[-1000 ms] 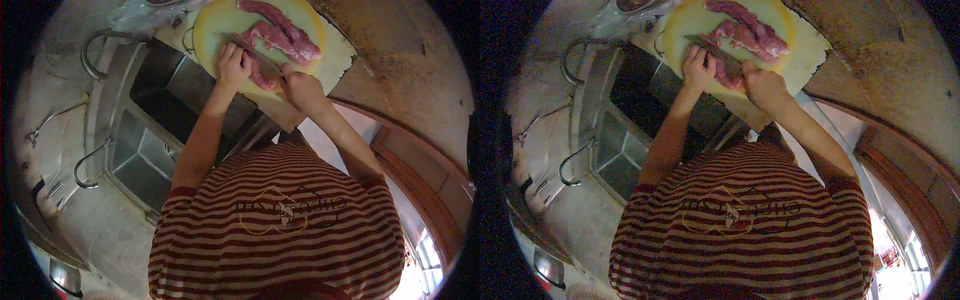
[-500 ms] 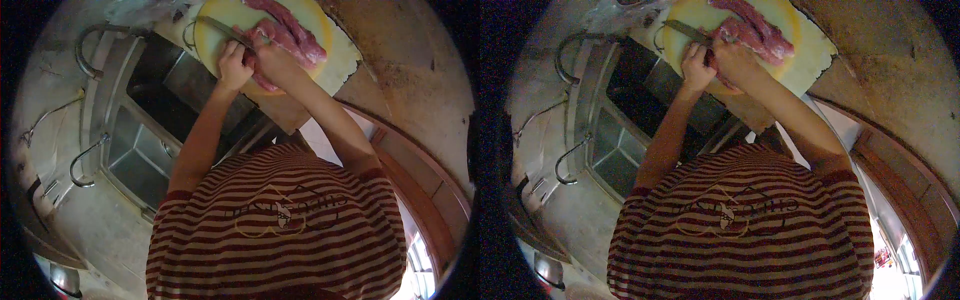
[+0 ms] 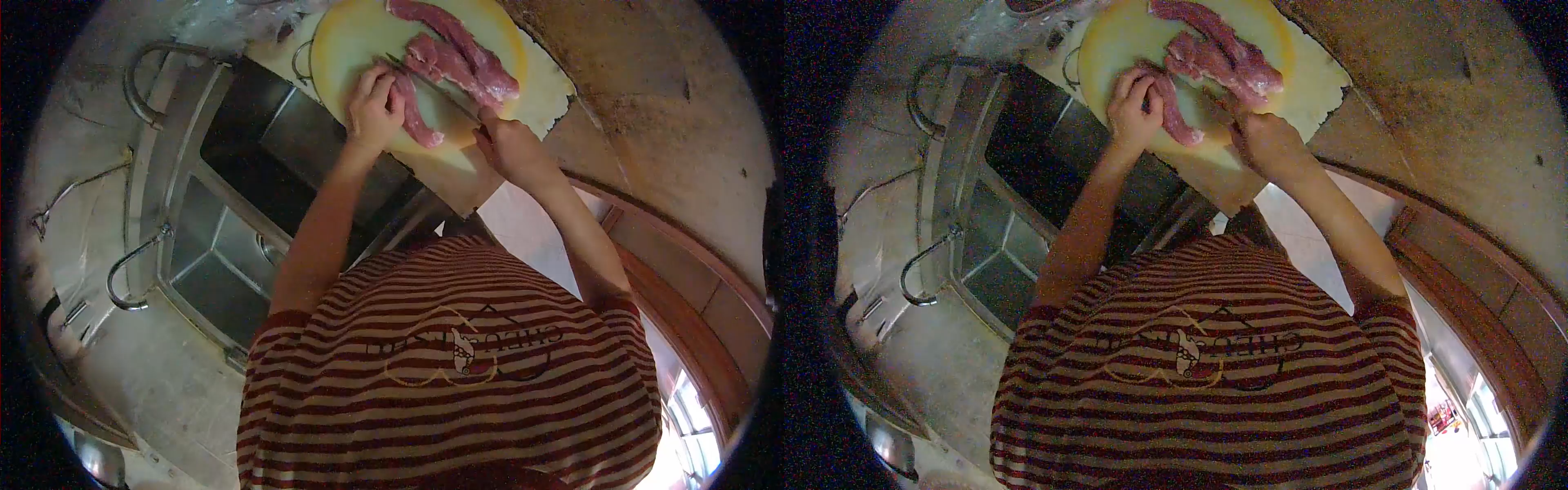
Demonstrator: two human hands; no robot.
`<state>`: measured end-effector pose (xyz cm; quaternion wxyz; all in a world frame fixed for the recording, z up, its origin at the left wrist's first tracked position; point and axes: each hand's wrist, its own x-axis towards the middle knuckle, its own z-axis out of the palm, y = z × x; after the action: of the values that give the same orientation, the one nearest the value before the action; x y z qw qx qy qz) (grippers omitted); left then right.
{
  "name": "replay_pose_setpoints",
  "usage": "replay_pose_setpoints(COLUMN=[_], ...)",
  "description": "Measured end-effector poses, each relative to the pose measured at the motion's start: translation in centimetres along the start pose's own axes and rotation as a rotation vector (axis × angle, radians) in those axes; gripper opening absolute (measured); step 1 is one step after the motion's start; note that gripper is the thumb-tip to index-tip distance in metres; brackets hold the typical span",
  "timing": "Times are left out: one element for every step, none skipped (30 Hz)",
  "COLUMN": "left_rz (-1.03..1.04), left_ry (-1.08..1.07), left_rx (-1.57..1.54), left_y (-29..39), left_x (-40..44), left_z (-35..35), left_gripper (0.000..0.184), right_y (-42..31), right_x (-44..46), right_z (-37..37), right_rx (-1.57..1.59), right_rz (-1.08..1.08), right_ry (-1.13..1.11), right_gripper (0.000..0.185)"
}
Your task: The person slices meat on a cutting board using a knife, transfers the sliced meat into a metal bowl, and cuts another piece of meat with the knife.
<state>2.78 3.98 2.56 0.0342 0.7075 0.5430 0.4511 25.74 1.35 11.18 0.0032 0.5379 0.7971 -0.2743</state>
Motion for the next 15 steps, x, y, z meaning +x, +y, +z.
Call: replay_pose_setpoints(left_rz=[0.012, 0.022, 0.019, -0.004, -0.027, -0.028, -0.051, -0.077, -0.079, -0.073, -0.064, -0.059, -0.038, -0.014, -0.008], left_ry=[0.018, 0.035, 0.036, 0.016, -0.006, -0.005, -0.018, -0.036, -0.039, -0.030, -0.020, -0.018, 0.003, 0.024, 0.024], left_rx=[0.013, 0.027, 0.031, 0.037, 0.043, 0.044, 0.052, 0.056, 0.053, 0.056, 0.061, 0.061, 0.067, 0.072, 0.075], left_y=[0.0, -0.1, 0.0, 0.0, 0.1, 0.0, -0.1, 0.0, -0.1, -0.2, -0.3, -0.3, -0.3, -0.2, -0.1], left_x=[-0.1, -0.3, -0.4, -0.5, -0.5, -0.4, -0.4, -0.6, -0.7, -0.5, -0.5, -0.3, -0.3, -0.2, -0.1], left_z=[0.1, 0.1, 0.0, 0.0, -0.1, 0.0, 0.0, 0.0, 0.1, 0.2, 0.3, 0.3, 0.2, 0.1, 0.0], left_gripper=[0.020, 0.020, 0.020, 0.020, 0.021, 0.021, 0.020, 0.020, 0.020, 0.019, 0.018, 0.018, 0.017, 0.016, 0.016], right_y=[-0.7, -1.3, -1.8, -2.3, -2.7, -2.9, -3.0, -3.1, -3.4, -3.6, -3.6, -3.9, -4.6, -5.5, -6.0], right_x=[-0.1, -0.2, -0.1, 0.1, 0.3, 0.6, 0.9, 1.1, 2.1, 3.8, 6.1, 8.4, 9.7, 10.8, 11.1], right_z=[-0.5, -0.7, -0.7, -0.6, -0.5, -0.6, -0.5, -0.3, 0.1, 0.8, 1.8, 2.4, 2.0, 1.0, 0.3], right_rx=[-0.005, -0.010, -0.010, -0.045, -0.079, -0.079, -0.047, -0.014, 0.040, 0.093, 0.031, -0.031, -0.029, -0.011, 0.006], right_rz=[-0.024, -0.049, -0.053, -0.010, 0.034, 0.033, -0.035, -0.097, -0.174, -0.252, -0.263, -0.277, -0.278, -0.280, -0.282], right_ry=[-0.005, -0.014, -0.016, -0.035, -0.055, -0.055, -0.004, 0.043, 0.122, 0.203, 0.211, 0.221, 0.223, 0.122, 0.021], right_gripper=[0.022, 0.020, 0.020, 0.020, 0.021, 0.021, 0.022, 0.024, 0.025, 0.026, 0.026, 0.026, 0.026, 0.026, 0.025])
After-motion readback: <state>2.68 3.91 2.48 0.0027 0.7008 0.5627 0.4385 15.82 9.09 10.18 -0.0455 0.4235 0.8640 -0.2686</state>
